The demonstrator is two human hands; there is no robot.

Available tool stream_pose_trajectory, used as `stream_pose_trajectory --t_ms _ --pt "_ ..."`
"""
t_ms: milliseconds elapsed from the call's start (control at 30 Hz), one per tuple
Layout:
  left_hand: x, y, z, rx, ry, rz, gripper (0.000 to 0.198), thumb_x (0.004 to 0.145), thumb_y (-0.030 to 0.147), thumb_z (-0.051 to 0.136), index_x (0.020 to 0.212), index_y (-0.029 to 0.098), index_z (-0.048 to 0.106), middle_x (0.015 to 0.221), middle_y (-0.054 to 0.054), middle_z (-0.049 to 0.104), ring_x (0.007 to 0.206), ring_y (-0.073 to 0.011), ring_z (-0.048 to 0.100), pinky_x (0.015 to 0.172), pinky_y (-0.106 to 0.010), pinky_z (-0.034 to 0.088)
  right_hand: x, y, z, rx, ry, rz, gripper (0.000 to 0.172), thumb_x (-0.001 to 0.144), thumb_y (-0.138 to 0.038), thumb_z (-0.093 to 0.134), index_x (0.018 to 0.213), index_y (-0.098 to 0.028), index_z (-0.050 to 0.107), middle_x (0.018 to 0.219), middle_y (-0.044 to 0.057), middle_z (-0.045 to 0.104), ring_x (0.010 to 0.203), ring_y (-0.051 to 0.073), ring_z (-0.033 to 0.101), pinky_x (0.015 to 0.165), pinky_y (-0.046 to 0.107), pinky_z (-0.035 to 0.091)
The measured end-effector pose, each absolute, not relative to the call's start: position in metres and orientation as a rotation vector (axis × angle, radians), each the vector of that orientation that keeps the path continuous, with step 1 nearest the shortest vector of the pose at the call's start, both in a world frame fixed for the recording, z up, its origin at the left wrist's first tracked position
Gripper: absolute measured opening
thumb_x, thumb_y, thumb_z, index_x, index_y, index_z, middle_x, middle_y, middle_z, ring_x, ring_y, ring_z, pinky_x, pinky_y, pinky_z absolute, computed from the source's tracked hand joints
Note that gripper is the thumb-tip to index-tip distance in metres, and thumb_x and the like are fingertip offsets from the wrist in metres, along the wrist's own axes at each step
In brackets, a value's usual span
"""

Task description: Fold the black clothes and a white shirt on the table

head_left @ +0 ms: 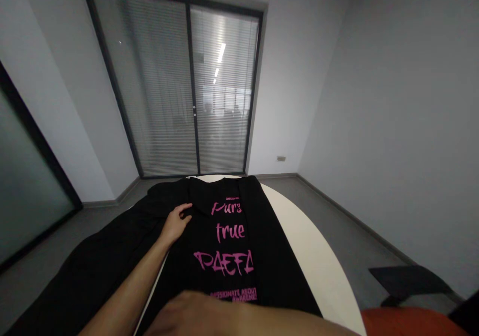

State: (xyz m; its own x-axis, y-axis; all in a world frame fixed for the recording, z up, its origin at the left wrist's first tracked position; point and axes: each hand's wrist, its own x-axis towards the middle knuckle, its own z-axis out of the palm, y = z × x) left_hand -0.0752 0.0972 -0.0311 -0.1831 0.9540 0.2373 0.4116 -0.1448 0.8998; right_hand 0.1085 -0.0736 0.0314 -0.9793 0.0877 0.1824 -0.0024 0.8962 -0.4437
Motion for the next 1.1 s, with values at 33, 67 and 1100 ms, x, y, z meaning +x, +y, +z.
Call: stream_pose_trajectory --t_ms 33,67,1100 --pt "-0.073 0.097 -0.03 1.572 1.585 1.331 0.041 0.069 0.015 0.067 0.11 0.018 0.072 0.129 -0.009 0.067 0.122 -0.0259 0.061 0.107 -0.038 0.045 0.111 -0.064 0.037 -0.26 -2.774 0.619 0.027 0.097 -0.033 0.054 0.121 -0.024 0.063 0.122 0.002 0.07 0.115 0.016 0.062 0.099 0.025 0.044" --pt "-0.072 0.097 -0.03 1.594 1.579 1.342 0.039 0.069 0.015 0.066 0.107 0.018 0.072 0.126 -0.009 0.068 0.121 -0.0255 0.061 0.108 -0.038 0.044 0.114 -0.052 0.041 -0.456 -2.673 0.586 0.026 0.096 -0.031 0.054 0.119 -0.023 0.064 0.114 0.003 0.072 0.107 0.017 0.065 0.096 0.027 0.046" --pt "-0.053 0.074 0.002 1.842 1.86 0.723 0.025 0.079 0.026 0.067 0.074 0.023 0.042 0.067 0.004 0.054 0.063 -0.0158 0.054 0.058 -0.026 0.031 0.06 0.195 0.012 -1.557 -1.628 0.925 0.013 0.08 -0.02 0.058 0.083 -0.016 0.07 0.086 0.008 0.072 0.084 0.021 0.068 0.073 0.026 0.049"
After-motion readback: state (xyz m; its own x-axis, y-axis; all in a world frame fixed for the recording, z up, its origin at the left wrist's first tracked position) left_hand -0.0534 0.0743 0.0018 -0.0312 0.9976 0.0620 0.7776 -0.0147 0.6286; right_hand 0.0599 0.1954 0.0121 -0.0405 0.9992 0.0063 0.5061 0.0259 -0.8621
